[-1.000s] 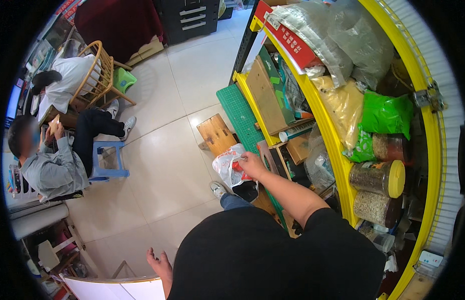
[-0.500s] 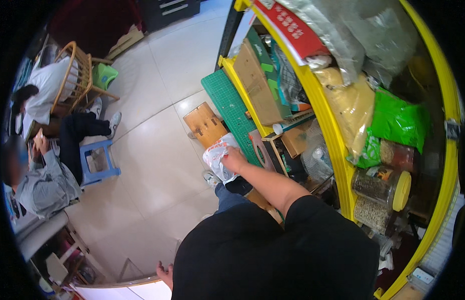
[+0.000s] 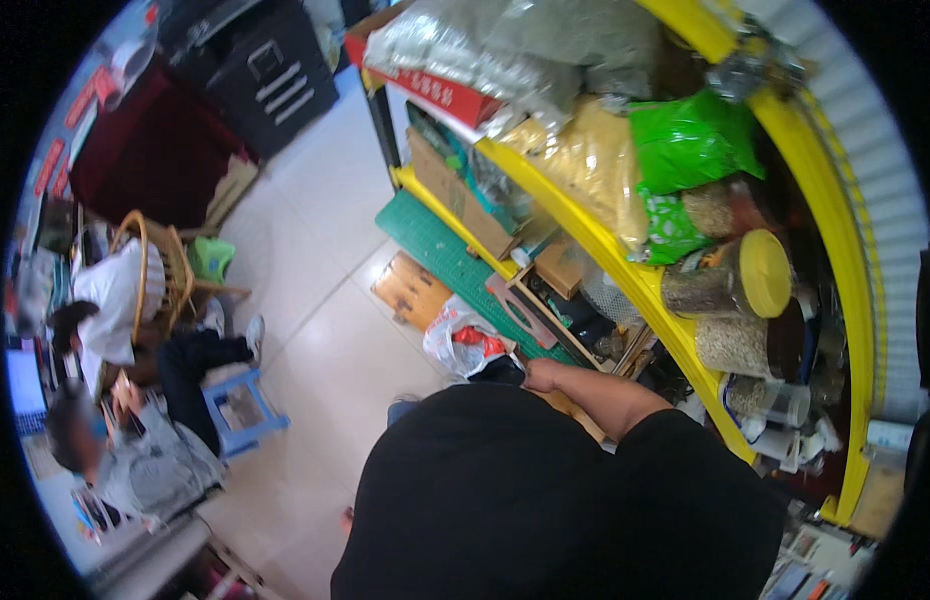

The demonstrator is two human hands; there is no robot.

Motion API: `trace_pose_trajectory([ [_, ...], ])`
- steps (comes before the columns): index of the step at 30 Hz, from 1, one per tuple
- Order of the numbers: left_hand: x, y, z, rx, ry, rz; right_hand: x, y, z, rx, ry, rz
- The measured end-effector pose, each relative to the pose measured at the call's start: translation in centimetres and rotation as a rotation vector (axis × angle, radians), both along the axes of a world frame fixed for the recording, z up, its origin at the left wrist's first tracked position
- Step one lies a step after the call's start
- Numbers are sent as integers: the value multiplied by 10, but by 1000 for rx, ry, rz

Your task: The person assembles a white board with a gold trim by drilling screws, cutting and fitting white plastic strips, and using a hook tool to secure the trim. They retrieve a hook tool from a bag and continue attaching trim pieces along the board's edge.

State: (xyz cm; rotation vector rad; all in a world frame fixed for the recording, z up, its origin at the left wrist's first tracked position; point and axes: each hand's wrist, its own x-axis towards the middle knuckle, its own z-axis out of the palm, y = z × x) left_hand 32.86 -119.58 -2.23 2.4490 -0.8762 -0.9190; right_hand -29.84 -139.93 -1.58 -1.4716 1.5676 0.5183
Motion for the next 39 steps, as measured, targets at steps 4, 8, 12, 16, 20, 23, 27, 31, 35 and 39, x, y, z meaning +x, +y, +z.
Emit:
trace_pose_trajectory([
  [4,41,-81,16,115,84,-208,-8,6,3,-59,32,-194],
  [8,93,-188,27,216,139,-458,21,29,-2,-118,53,-461],
  [12,142,-318,39,256,179,-658,87,53,-1,-120,131,-660],
  [16,172,-441,56,251,305,-735,166,65,-3,-5,61,-799],
  [20,174,-526,61,99,383,-672,245,63,-18,-149,-4,-929],
  [23,159,-553,70,106,288,-984,288,57,-25,-89,-132,-1009],
  [27,113,-566,81,157,-56,-1421,340,70,-27,-298,-165,-998],
  [31,63,-560,68,372,-30,-1314,354,98,-28,-297,-126,-1041],
  [35,42,-565,55,182,-24,-1655,361,130,-20,-211,38,-1341],
  [39,36,-577,55,203,-90,-1848,364,154,-3,-14,80,-1467],
])
